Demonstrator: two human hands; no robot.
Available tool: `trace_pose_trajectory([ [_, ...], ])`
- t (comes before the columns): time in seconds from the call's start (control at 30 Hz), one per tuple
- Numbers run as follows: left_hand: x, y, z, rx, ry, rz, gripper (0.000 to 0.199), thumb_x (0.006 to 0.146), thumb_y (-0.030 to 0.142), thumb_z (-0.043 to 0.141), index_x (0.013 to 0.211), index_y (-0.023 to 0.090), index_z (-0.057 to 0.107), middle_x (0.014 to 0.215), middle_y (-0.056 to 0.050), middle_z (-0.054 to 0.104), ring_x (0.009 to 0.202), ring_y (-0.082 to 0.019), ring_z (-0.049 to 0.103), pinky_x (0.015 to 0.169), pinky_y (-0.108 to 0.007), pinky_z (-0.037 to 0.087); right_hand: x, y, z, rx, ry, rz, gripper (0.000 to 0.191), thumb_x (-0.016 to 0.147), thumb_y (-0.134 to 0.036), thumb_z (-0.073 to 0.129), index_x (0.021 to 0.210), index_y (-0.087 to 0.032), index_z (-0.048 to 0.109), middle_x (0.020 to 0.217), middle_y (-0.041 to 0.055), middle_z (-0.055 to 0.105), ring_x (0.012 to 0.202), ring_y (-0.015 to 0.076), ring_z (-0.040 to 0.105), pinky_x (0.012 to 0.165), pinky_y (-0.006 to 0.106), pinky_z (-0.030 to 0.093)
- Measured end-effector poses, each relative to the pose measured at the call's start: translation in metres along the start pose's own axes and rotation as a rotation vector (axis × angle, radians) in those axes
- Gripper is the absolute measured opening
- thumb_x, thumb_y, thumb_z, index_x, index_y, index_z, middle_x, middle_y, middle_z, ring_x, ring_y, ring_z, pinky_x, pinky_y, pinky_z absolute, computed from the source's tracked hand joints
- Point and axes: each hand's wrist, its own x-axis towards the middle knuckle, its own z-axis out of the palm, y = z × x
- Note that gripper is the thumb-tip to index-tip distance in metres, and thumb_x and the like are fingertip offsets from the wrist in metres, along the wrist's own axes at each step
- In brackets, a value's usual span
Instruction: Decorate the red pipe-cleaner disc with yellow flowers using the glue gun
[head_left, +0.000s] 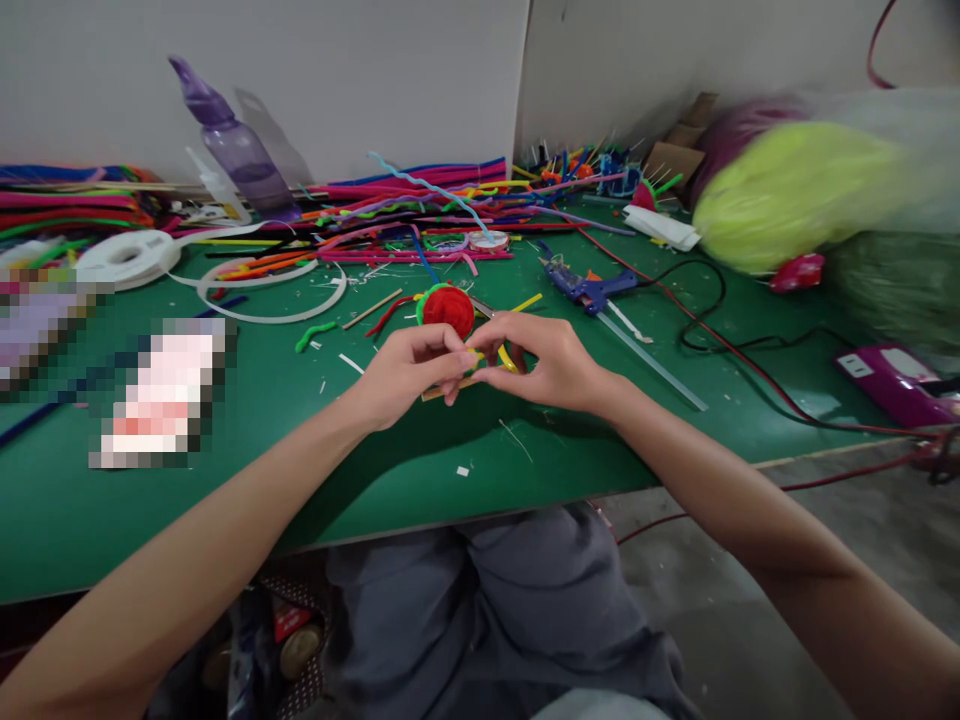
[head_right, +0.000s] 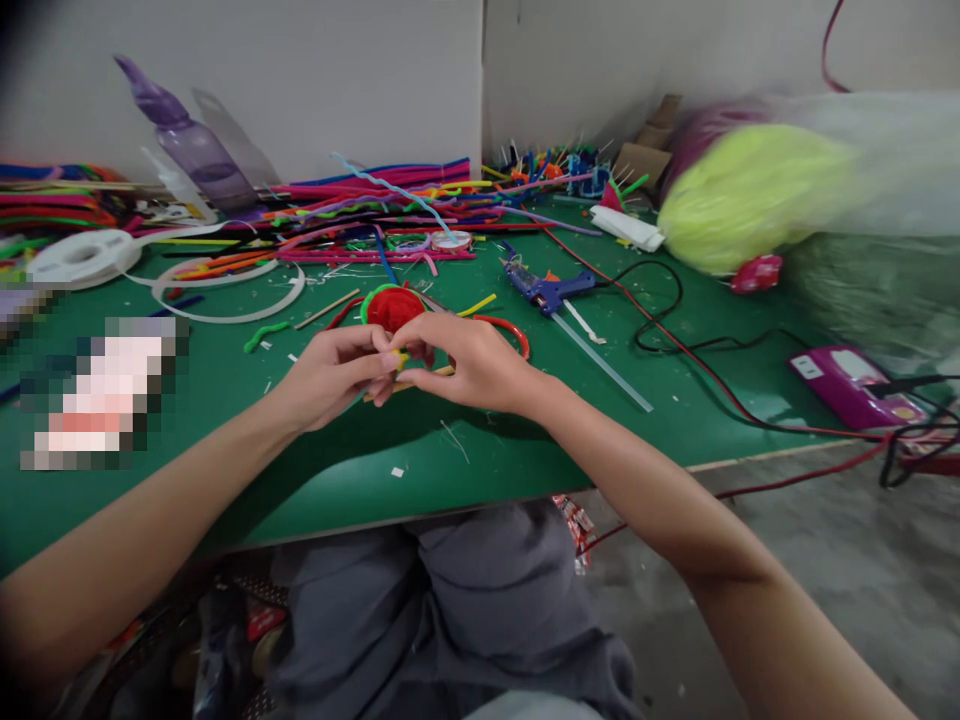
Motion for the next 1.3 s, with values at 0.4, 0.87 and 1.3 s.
trace_pose_trajectory([
  [0.4,0.0,0.007,0.0,-0.143,-0.045,-0.17,0.026,0.073,0.013,0.069,0.056,0.015,0.049,0.051,0.005,0.042,0.045,-0.004,0.039,0.045,-0.018,0.039,-0.005,0.003,0.007,-0.032,-0.007,-0.103,0.014,0.093,-0.026,0.059,0.099,-0.016,0.067,0.091,0.0052,0.074,0.083,0.0151,0.07,0.075,0.025,0.053],
  [0.87,0.0,0.004,0.001,-0.138,-0.052,-0.17,0.026,0.072,0.013,0.072,0.057,0.015,0.051,0.051,0.006,0.04,0.045,-0.004,0.037,0.046,-0.019,0.043,-0.01,0.005,0.01,-0.106,0.012,-0.173,0.014,0.096,-0.021,0.055,0.093,-0.015,0.067,0.086,0.0048,0.075,0.078,0.0126,0.071,0.069,0.022,0.052],
  [1.3,-0.001,0.008,-0.006,0.019,-0.072,-0.072,0.024,0.077,0.028,0.075,0.064,0.015,0.059,0.052,0.003,0.051,0.048,-0.007,0.051,0.048,-0.02,0.044,-0.004,-0.001,0.0,0.054,0.077,-0.018,0.015,0.088,-0.027,0.065,0.096,-0.017,0.072,0.09,0.0057,0.076,0.079,0.0144,0.071,0.066,0.023,0.055],
])
